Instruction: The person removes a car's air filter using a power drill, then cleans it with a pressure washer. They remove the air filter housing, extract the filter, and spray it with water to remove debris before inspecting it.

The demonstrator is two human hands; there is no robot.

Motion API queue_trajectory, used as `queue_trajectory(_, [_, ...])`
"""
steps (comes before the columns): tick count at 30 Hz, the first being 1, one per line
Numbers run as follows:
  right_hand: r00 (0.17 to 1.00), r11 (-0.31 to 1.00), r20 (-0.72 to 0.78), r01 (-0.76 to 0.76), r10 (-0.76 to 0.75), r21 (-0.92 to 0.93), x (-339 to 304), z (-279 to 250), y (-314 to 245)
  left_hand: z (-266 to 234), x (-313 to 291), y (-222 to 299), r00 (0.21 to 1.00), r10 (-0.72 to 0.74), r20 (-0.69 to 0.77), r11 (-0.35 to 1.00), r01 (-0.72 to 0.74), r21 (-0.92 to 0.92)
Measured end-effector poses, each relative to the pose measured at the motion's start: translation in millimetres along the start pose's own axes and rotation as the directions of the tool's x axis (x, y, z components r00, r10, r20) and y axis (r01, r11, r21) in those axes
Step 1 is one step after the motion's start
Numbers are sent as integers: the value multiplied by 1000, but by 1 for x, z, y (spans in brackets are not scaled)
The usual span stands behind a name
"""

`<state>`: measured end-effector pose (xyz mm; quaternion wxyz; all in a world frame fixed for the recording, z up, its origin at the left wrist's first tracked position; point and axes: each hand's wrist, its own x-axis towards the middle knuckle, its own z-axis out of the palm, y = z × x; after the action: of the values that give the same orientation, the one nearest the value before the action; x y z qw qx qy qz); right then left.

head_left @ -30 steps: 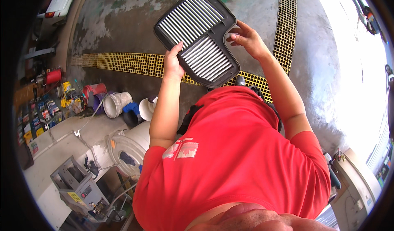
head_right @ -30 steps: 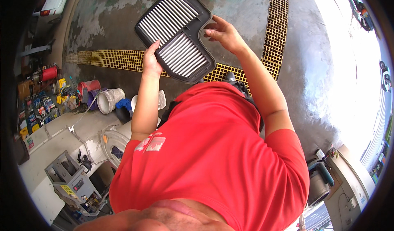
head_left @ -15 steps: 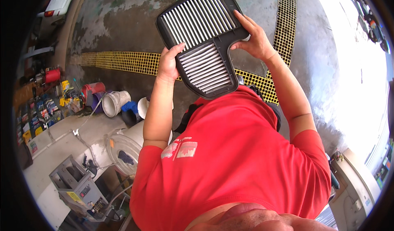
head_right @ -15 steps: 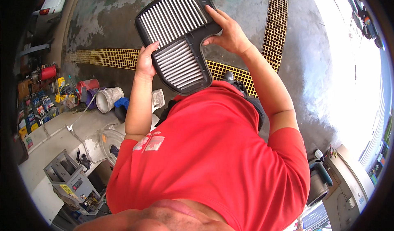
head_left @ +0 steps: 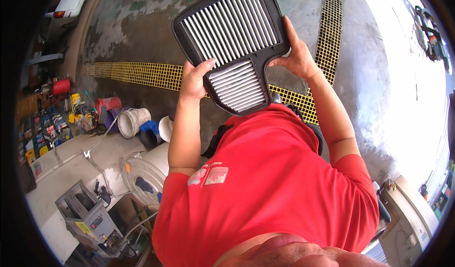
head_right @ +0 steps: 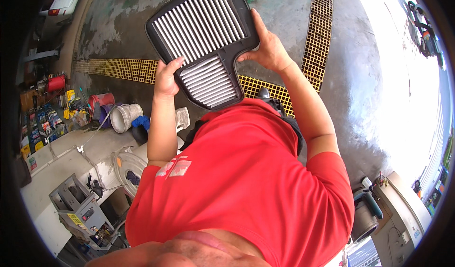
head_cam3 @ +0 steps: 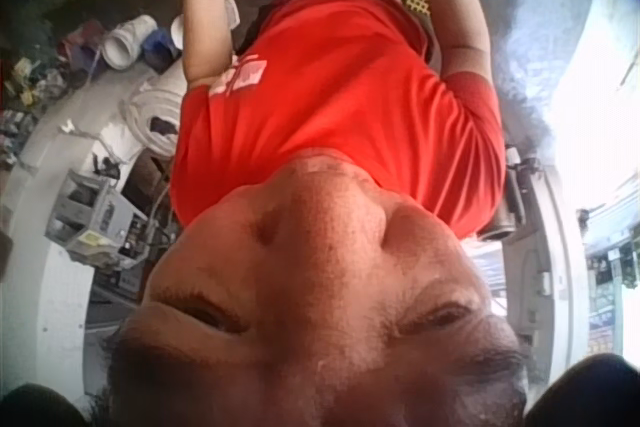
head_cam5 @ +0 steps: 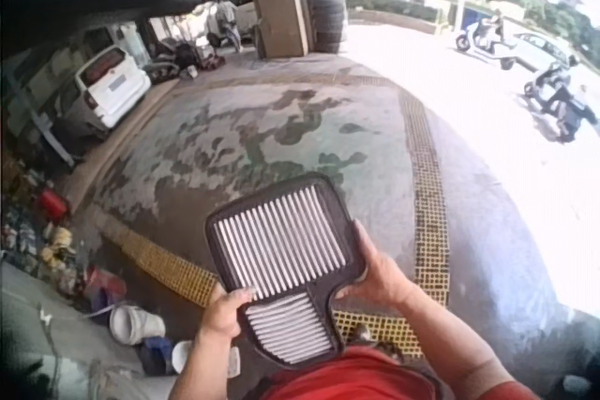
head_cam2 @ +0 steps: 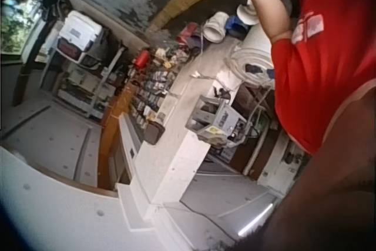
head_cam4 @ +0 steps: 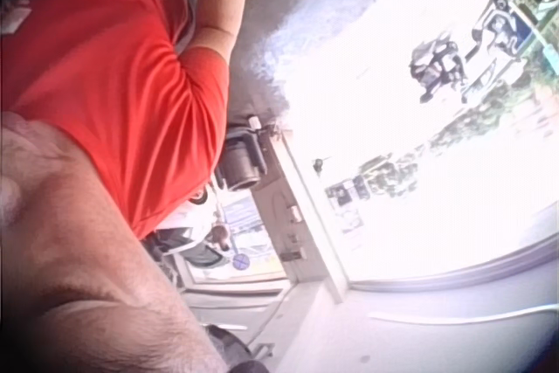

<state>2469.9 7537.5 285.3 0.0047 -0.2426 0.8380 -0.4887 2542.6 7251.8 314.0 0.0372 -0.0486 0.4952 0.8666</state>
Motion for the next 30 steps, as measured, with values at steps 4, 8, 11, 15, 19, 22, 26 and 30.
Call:
queue_trajectory(4, [998, 998, 2, -62, 62, 0, -11, 9, 2, -8, -1, -5, 998, -60, -22, 994, 61, 88])
queue_trajectory(8, [999, 997, 8, -49, 48, 59, -16, 12, 1, -15, 0, -13, 998, -66, 4, 998, 66, 13])
queue_trajectory(11, [994, 990, 15, -109, 108, 88, -17, 13, -1, -17, 2, -16, 998, -58, -7, 998, 58, 16])
queue_trajectory(15, [997, 993, -13, -80, 81, 92, -18, 15, 0, -27, 4, -22, 999, -43, 19, 999, 43, 6])
queue_trajectory(19, [998, 996, 61, -32, 26, 85, -15, 2, -4, -15, 0, -15, 1000, -2, 30, 1000, 2, 10])
queue_trajectory(22, [998, 852, 61, -38, 7, 522, -14, -11, 7, -9, -5, -11, 1000, -18, 21, 1000, 19, -10])
queue_trajectory(26, [979, 880, 39, -196, 199, 432, 9, -22, 2, -4, -5, -11, 999, -37, 21, 999, 37, -6])
queue_trajectory(30, [979, 981, -146, -120, 143, 154, 18, -6, -3, -4, -5, -14, 1000, -25, -5, 1000, 25, -1])
